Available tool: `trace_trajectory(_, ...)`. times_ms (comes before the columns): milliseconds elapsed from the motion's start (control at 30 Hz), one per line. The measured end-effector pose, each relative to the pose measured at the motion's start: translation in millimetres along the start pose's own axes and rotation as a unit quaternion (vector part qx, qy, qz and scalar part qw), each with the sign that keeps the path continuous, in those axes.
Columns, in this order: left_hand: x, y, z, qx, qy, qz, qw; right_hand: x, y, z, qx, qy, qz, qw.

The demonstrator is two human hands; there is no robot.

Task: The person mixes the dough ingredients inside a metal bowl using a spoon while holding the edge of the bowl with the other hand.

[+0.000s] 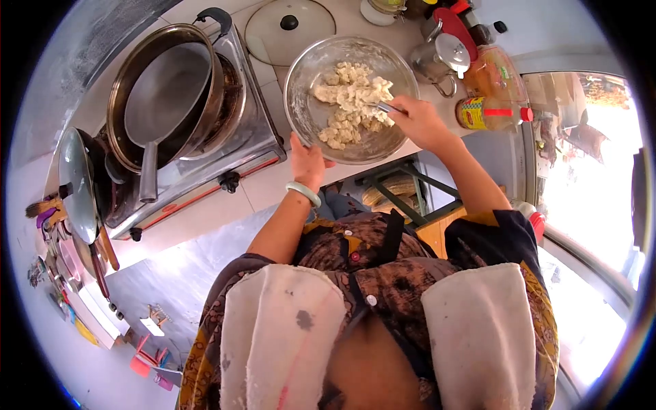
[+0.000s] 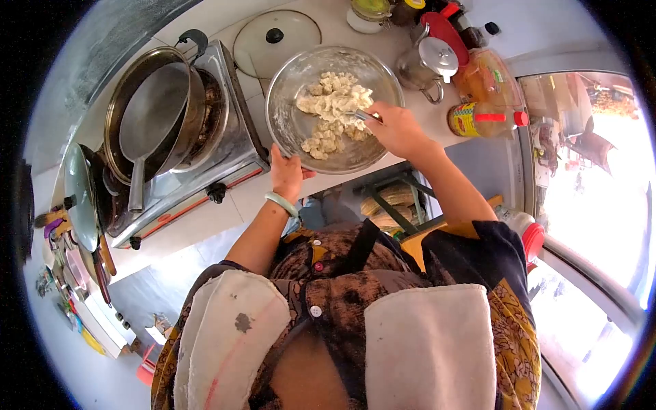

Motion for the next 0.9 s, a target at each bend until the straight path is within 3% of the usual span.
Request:
trace_trajectory(167,1.1,1.4,0.4,-0.007,-0.019,0.012,1.000,12.7,-33.4,3.1,-0.070,0.189,-0.062,0.978)
trace_trajectory(233,1.2,0.4,-1.2,-0.005,-0.016,0.009,1.000,17.4,-50.5,14.3,-0.070,0.298,-0.105,0.946)
trace_trajectory(333,1.3,-1.8,-3.2,-0.006,-0.007,0.009,1.000,40.1,-72.8,39.7,-0.146,0.372,-0.149,0.905)
trace_trajectory(467,0.9,-4.3,-6.5,-0.009,-0.012,0.010,1.000,45.7,-76.8,52.9,-0.115,0.411,-0.182,0.886)
trace_trajectory(600,-0.4,2.8,0.8,-0.017,-0.047,0.008,0.999,-38.2,-53.6,7.9,-0.081,0.251,-0.213,0.941)
trace_trajectory(667,-1.0,0.0,0.0,0.008,-0.049,0.008,0.999,-84.0,-29.6,-35.4,-0.164,0.172,-0.100,0.966)
trace_trajectory(800,1.0,-5.5,-6.2,-0.018,-0.011,0.013,1.000,-70.3,-37.1,-19.3,-0.203,0.291,-0.106,0.929)
trace_trajectory(900,-3.9,1.8,-7.1,-0.029,-0.034,0.021,0.999,-58.0,-45.3,-16.2,-0.231,0.301,-0.089,0.921)
Point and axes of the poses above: each hand's wrist, its own y-axis towards the middle knuckle, its own x-axis out of the back of the hand, z = x × y, the point moved 3 cm from there along y, towards the middle knuckle, and after that the axes turned 10 degrees about -z, right-handed, at the moved point
